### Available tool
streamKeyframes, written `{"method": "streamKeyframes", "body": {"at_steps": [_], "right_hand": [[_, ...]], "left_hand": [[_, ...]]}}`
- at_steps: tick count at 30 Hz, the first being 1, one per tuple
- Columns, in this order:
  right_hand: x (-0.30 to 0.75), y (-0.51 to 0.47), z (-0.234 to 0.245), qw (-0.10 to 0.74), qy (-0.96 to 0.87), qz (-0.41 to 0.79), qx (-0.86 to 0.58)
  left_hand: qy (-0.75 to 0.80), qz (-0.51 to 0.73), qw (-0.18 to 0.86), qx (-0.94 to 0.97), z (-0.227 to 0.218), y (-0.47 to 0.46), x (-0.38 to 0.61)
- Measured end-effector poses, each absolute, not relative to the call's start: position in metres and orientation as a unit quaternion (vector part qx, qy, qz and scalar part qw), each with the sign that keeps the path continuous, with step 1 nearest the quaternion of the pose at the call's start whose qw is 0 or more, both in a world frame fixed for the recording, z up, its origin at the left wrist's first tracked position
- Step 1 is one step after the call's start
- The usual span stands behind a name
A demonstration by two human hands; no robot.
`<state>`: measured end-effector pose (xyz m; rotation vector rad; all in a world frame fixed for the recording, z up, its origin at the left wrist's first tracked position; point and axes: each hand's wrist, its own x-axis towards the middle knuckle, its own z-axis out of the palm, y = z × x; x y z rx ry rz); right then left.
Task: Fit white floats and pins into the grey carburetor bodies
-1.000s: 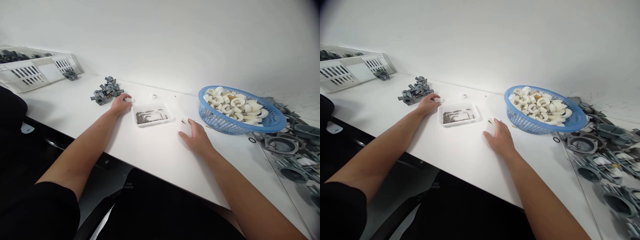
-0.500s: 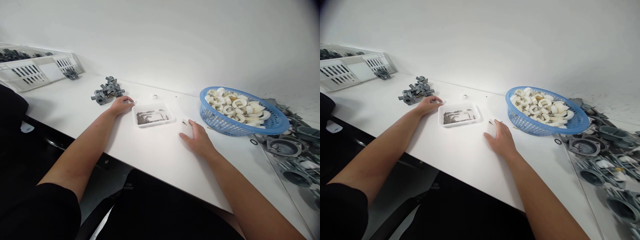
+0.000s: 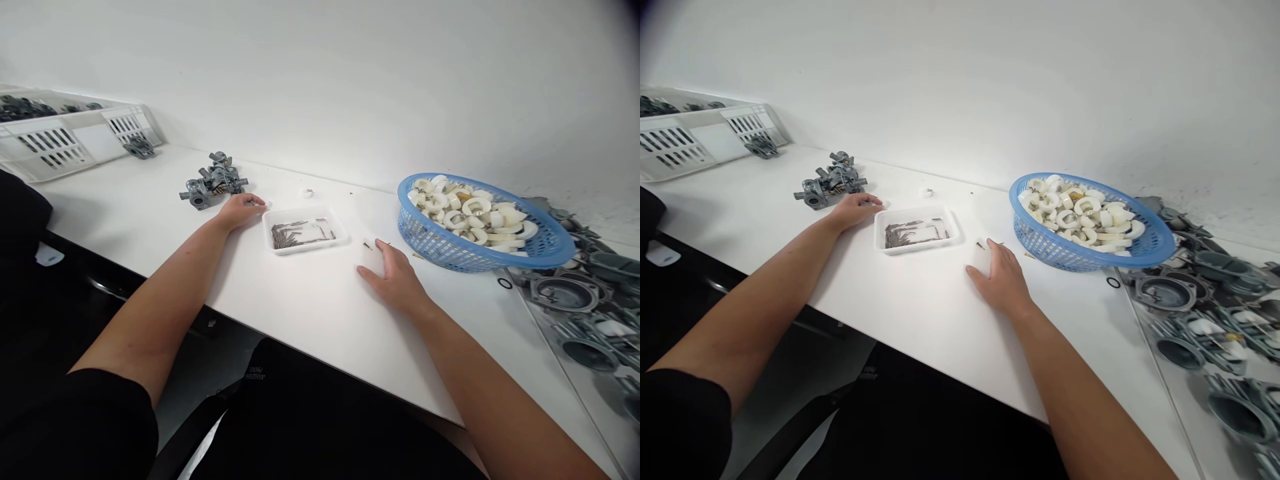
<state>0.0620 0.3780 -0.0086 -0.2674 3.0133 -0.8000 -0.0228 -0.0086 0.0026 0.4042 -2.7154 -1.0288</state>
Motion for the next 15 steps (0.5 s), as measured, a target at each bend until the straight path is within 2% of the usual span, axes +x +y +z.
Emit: {"method": "streamKeyframes", "body": {"at_steps": [9,15], "right_hand": [[0.063,0.377,-0.010,0.003,0.966,-0.241,-0.093],[0.064,0.375,-0.006,0.012,0.967,-0.236,-0.094]], "left_hand": [[-0.944,-0.286,0.128,0.099,-0.007,-0.015,-0.030],[-0.933,-0.238,0.270,0.008,-0.012,-0.020,-0.031]]}}
